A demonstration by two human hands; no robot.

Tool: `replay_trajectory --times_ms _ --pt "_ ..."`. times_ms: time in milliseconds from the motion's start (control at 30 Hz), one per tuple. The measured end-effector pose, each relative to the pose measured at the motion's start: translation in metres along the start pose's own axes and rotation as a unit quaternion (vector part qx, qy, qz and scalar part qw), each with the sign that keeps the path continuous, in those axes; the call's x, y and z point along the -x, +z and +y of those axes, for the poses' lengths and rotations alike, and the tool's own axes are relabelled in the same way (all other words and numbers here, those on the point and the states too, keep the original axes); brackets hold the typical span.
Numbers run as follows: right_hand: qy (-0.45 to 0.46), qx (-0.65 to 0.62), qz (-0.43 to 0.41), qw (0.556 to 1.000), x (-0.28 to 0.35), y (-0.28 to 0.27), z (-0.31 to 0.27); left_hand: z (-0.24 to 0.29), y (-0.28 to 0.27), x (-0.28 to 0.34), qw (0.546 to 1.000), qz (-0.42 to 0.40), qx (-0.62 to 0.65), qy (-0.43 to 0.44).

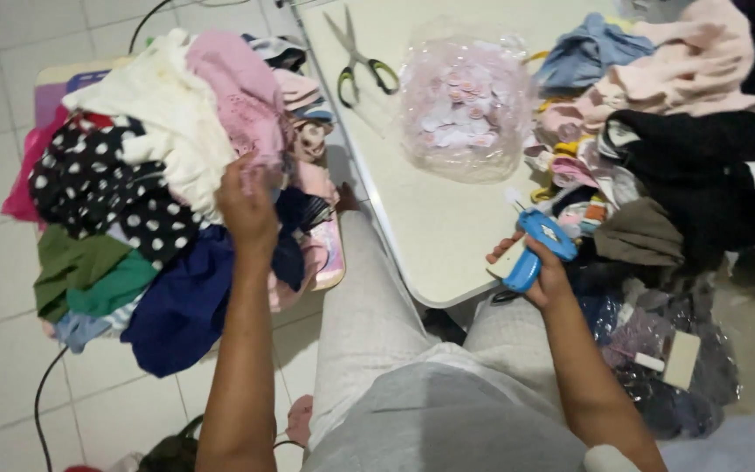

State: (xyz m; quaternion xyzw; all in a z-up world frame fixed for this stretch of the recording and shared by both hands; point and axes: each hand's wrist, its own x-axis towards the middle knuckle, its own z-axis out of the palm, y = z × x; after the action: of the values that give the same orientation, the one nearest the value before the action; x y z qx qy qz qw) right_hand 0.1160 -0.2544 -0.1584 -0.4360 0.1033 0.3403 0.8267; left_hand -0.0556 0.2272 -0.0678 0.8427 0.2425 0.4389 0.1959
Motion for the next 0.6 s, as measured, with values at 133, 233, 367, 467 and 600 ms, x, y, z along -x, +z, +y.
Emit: replay_trajectory --times_ms 133,233,367,467,600 --pt "-0.013 0.013 -0.032 0.999 0.007 0.011 0.002 0.079 -0.065 -0.019 0.973 0.004 0.203 -0.106" --pt "-0.003 0.021 -0.077 0.997 0.019 0.042 0.011 0.128 -0.095 -0.002 0.952 0.009 0.291 -0.095" --pt "0.062 0.077 -0.149 0.984 0.027 0.049 0.033 0.194 -0.134 0.017 0.799 -0.212 0.558 -0.08" --pt "0.017 0.119 -0.169 0.978 0.033 0.038 0.031 0.215 -0.133 0.026 0.751 -0.282 0.586 -0.115" --pt "-0.073 0.208 -0.215 0.951 0.04 0.029 0.019 0.222 -0.105 0.045 0.716 -0.318 0.594 -0.183"
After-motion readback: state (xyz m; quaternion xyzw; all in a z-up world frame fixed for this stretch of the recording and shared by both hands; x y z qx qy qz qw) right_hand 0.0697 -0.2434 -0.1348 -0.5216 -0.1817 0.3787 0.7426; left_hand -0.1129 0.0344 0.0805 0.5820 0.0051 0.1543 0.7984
